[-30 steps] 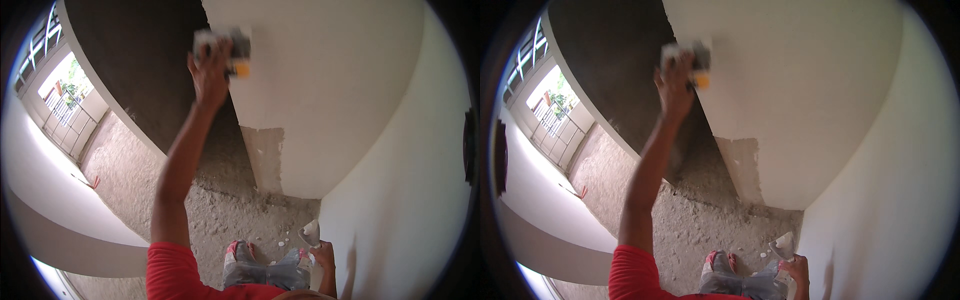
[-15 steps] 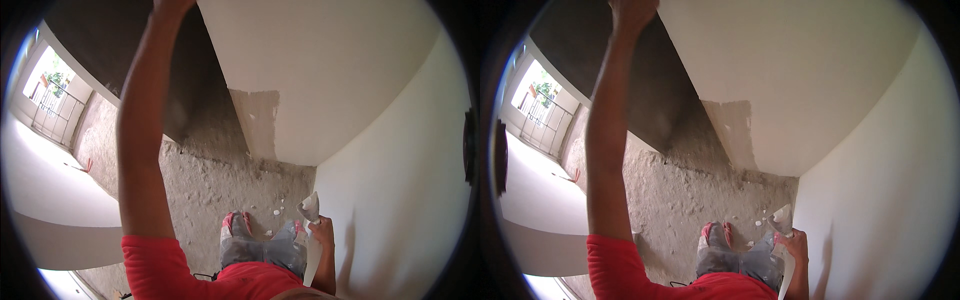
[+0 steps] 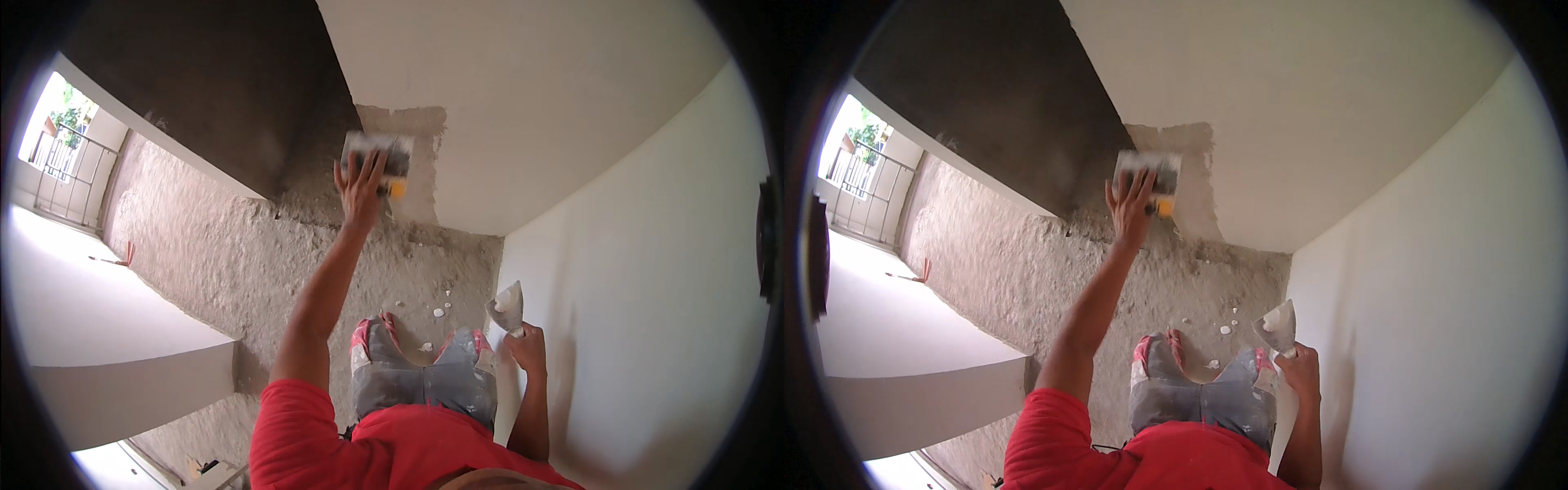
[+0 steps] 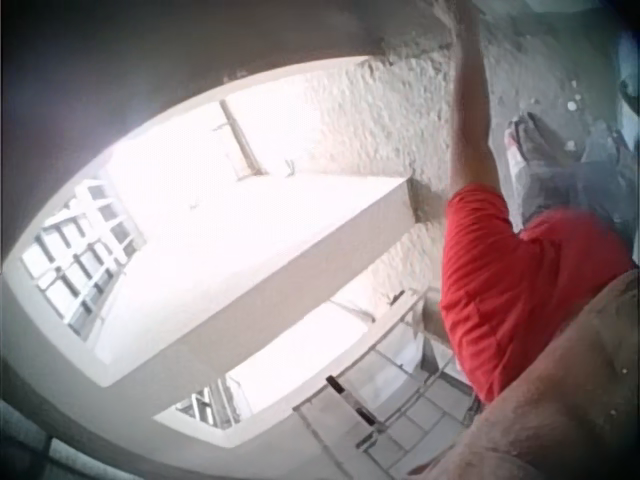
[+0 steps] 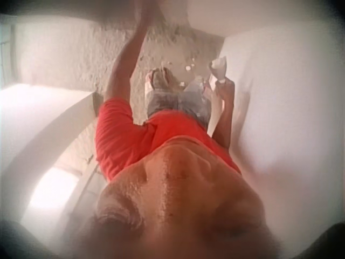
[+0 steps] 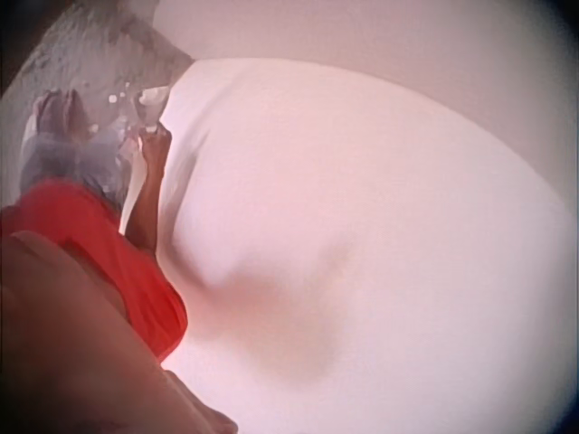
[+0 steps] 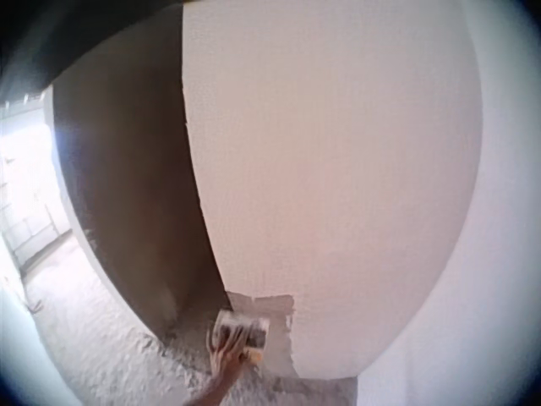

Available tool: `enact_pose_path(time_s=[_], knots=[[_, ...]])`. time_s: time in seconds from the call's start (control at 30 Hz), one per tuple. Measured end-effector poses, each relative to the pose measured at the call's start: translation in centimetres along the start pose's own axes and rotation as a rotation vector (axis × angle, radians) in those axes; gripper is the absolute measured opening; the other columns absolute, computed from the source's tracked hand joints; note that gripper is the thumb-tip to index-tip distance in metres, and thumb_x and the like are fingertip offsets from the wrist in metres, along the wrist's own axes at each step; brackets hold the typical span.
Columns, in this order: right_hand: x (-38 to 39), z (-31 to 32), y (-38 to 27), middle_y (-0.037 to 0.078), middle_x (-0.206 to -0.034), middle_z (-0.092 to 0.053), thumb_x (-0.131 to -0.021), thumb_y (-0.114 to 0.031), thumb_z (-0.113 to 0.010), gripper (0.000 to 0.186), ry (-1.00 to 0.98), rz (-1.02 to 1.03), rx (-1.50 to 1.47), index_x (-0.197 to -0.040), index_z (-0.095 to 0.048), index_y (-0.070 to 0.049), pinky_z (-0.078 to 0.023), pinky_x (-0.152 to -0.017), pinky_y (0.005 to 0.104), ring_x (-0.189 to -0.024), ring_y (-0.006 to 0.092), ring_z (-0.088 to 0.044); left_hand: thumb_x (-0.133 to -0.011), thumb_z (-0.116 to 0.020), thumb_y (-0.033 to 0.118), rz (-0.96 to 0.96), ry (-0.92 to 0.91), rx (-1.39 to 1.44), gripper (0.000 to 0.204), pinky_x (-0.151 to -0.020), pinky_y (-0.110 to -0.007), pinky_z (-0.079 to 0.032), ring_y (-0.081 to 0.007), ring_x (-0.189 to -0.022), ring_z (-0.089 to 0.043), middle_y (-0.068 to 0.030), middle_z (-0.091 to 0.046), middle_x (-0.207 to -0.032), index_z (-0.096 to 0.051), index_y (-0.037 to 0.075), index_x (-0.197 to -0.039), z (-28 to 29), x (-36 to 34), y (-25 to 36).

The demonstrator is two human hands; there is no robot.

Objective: The person applies plaster to a wall using a trowel and a smaller scraper. They repeatedly scoop plaster from a board and spread it onto the wall surface, smoothing it with the trowel. The person occasionally pauses to reload the trowel from the board.

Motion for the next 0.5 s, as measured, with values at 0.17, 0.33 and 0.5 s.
enact_pose_path(time_s=[0.17, 0.33, 0.5], knots=[[0.1, 1.0, -0.4, 0.019, -0.075, -0.068, -0.07, -0.021, -0.067, 0.032, 0.007, 0.292, 0.055, -0.094, -0.07, 0.0, -0.051, -0.065, 0.0376, -0.065, 0.0299, -0.066, -0.084, -0.053, 0.006, 0.915, -0.326, 0.343, 0.039, -0.083, -0.047, -0.048, -0.0418, -0.103, -0.059, -0.0241, -0.062, -0.113, -0.055, -0.001, -0.123, 5.9, 22.6, -3.4], [1.9, 3.0, -5.4, 0.01, -0.066, -0.067, -0.07, -0.019, -0.069, 0.027, 0.102, 0.312, -0.079, -0.089, -0.07, 0.001, -0.049, -0.058, 0.0343, -0.057, 0.0151, -0.059, -0.084, -0.064, 0.021, 1.592, -0.621, 0.112, 0.04, -0.079, -0.039, -0.05, -0.0281, -0.089, -0.063, -0.0167, -0.067, -0.099, -0.061, -0.001, -0.116, 24.6, 47.2, -3.6], [4.9, 3.8, -11.3, 0.012, -0.069, -0.067, -0.071, -0.02, -0.069, 0.028, 0.062, 0.379, -0.056, -0.091, -0.07, -0.001, -0.05, -0.063, 0.0344, -0.062, 0.0159, -0.061, -0.079, -0.067, 0.019, 1.861, -0.759, 0.127, 0.037, -0.076, -0.04, -0.049, -0.0268, -0.084, -0.063, -0.0146, -0.066, -0.094, -0.063, -0.001, -0.111, 33.1, 56.8, -5.5]])
Point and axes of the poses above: each hand's wrist, its own x-axis away from the middle knuckle, its own z-axis out of the back of the hand, y = z × x, the point moved 1 cm from there along -x, towards the middle knuckle
